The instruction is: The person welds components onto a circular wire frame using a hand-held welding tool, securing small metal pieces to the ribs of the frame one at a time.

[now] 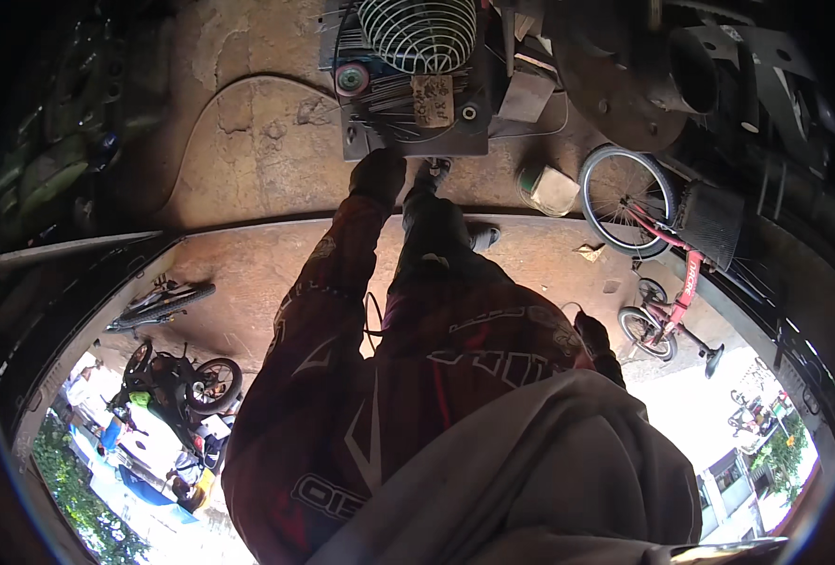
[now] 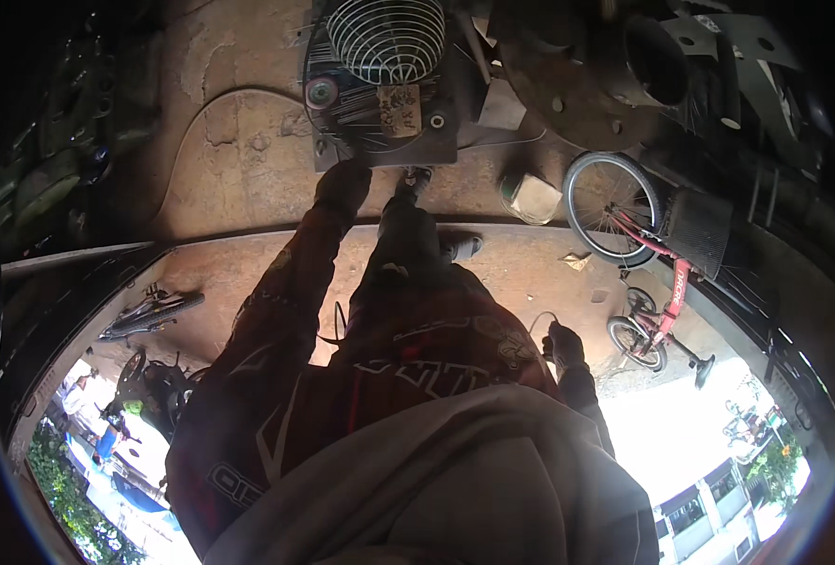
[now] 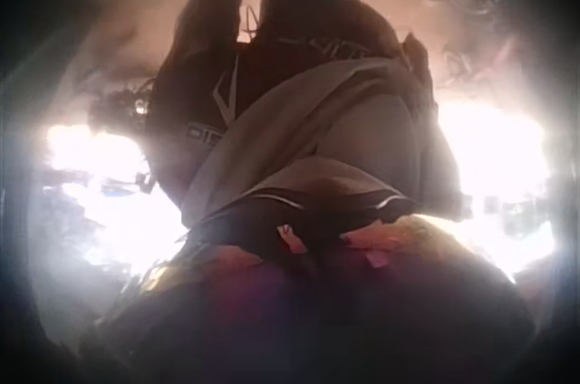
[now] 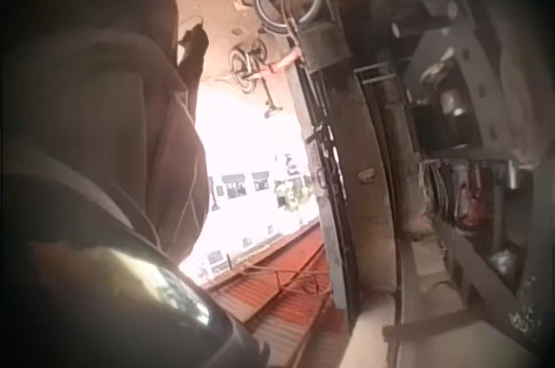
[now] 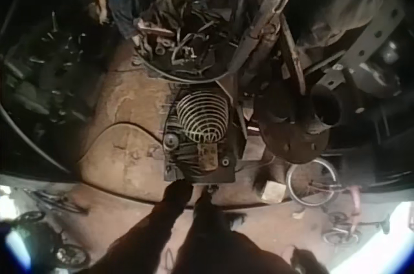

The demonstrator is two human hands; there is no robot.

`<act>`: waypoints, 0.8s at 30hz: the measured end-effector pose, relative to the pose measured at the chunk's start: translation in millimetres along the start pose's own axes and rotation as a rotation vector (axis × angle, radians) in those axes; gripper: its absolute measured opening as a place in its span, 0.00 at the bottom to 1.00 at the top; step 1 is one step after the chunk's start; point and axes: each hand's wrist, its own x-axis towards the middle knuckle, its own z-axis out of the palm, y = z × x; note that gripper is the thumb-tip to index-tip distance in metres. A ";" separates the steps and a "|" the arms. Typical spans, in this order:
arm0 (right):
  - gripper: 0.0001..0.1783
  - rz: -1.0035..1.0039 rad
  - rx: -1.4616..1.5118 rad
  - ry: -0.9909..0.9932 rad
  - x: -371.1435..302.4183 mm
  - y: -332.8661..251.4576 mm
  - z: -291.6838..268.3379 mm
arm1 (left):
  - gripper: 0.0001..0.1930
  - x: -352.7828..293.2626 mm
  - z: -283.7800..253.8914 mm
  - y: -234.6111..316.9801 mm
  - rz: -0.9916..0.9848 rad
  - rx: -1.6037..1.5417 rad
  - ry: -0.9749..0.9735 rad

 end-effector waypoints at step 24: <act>0.14 -0.024 0.382 0.011 -54.7 -31.1 92.5 | 0.08 75.7 39.4 27.1 0.296 0.105 0.011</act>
